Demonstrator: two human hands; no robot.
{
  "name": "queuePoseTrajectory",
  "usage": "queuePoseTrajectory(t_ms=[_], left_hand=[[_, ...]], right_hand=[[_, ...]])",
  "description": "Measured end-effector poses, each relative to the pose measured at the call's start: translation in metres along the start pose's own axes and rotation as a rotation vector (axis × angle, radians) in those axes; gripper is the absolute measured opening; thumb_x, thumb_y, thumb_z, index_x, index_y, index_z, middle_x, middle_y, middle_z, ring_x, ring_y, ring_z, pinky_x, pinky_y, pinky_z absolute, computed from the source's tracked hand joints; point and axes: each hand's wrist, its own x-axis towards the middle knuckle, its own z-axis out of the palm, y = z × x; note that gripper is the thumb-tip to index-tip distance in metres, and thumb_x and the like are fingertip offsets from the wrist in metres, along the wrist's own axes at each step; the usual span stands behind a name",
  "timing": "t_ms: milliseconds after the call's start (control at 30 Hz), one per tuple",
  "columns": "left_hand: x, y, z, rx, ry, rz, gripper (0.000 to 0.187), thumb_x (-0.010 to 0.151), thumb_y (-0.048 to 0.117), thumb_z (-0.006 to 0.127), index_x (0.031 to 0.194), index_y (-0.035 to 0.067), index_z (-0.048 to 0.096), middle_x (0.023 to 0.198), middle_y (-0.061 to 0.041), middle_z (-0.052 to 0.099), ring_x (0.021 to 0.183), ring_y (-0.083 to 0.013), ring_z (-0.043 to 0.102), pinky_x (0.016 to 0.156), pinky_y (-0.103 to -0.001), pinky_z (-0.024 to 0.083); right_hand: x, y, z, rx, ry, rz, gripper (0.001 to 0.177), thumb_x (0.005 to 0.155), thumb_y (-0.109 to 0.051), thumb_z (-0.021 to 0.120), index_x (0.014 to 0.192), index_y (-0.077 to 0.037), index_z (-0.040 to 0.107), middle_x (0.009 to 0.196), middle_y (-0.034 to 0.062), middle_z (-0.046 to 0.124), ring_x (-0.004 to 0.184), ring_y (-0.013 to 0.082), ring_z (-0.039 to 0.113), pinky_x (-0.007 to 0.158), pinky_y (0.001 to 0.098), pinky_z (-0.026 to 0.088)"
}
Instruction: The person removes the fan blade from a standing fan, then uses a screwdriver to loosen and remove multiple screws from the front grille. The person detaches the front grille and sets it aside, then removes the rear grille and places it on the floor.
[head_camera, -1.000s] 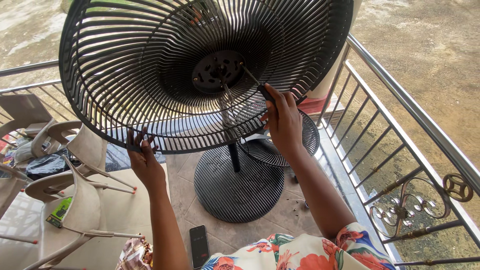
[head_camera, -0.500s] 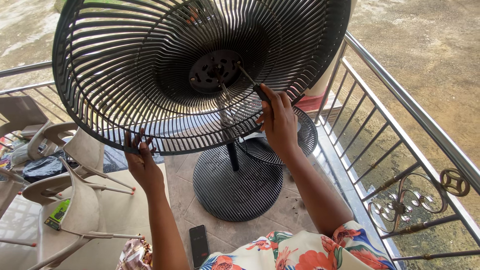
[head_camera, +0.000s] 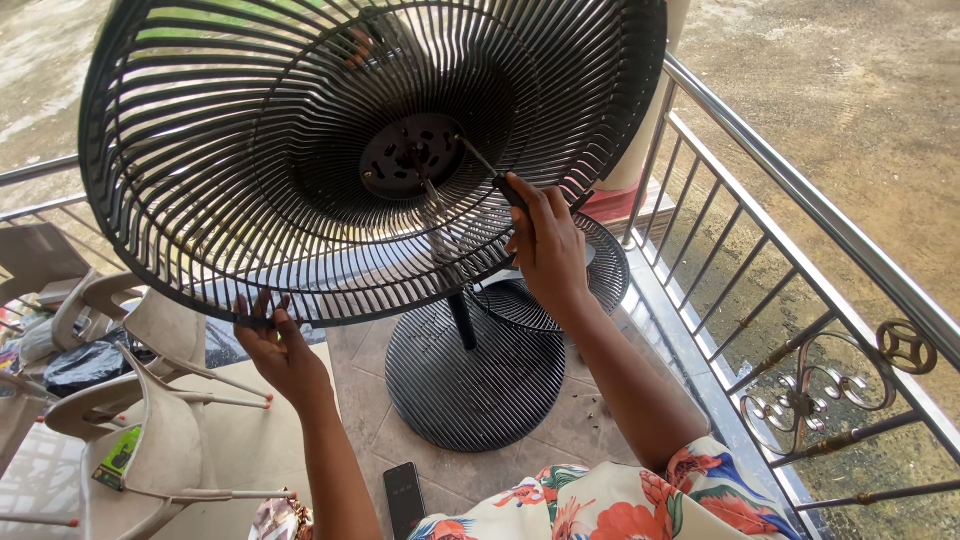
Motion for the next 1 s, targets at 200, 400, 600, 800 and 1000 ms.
queuePoseTrajectory(t_ms=[200,400,600,800,1000], left_hand=[[-0.011,0.024,0.002,0.281,0.154,0.109,0.058,0.117,0.038,0.051,0.160,0.005,0.029,0.162,-0.017,0.036,0.148,-0.0262,0.046,0.116,-0.040,0.054],[-0.031,0.059,0.041,0.238,0.130,0.339,0.052,0.118,0.031,0.052,0.161,0.010,0.030,0.164,-0.014,0.032,0.147,-0.0247,0.043,0.113,-0.040,0.050],[-0.028,0.089,0.104,0.151,-0.212,0.408,0.041,0.113,0.023,0.052,0.149,0.007,0.044,0.159,-0.010,0.045,0.140,-0.0243,0.052,0.102,-0.034,0.055],[-0.009,0.113,0.150,0.233,-0.280,0.474,0.045,0.110,0.030,0.054,0.148,0.007,0.048,0.143,-0.018,0.049,0.132,-0.0262,0.055,0.087,-0.032,0.054],[0.000,0.102,0.170,0.063,-0.243,0.235,0.060,0.105,0.039,0.058,0.149,0.003,0.040,0.122,-0.012,0.056,0.095,-0.0132,0.061,0.066,-0.025,0.049]], right_hand=[[0.002,0.003,0.002,0.000,0.002,-0.010,0.036,0.112,-0.019,0.047,0.146,-0.006,0.051,0.108,0.0063,0.061,0.063,0.0058,0.067,0.050,0.0233,0.053],[-0.002,0.006,0.004,0.019,0.013,-0.016,0.036,0.112,-0.018,0.047,0.146,-0.006,0.052,0.108,0.0064,0.060,0.061,0.0060,0.064,0.052,0.0248,0.051],[-0.001,0.003,0.005,0.013,0.026,-0.020,0.035,0.112,-0.019,0.048,0.145,-0.007,0.053,0.107,0.0053,0.061,0.061,0.0065,0.064,0.054,0.0263,0.051],[0.003,-0.003,0.001,-0.022,-0.012,-0.009,0.036,0.112,-0.020,0.048,0.145,-0.006,0.051,0.106,0.0087,0.065,0.062,0.0098,0.066,0.053,0.0287,0.052],[0.009,-0.012,0.003,-0.148,-0.046,-0.072,0.040,0.110,-0.017,0.050,0.147,-0.003,0.048,0.100,0.0112,0.067,0.062,0.0192,0.063,0.051,0.0345,0.049]])
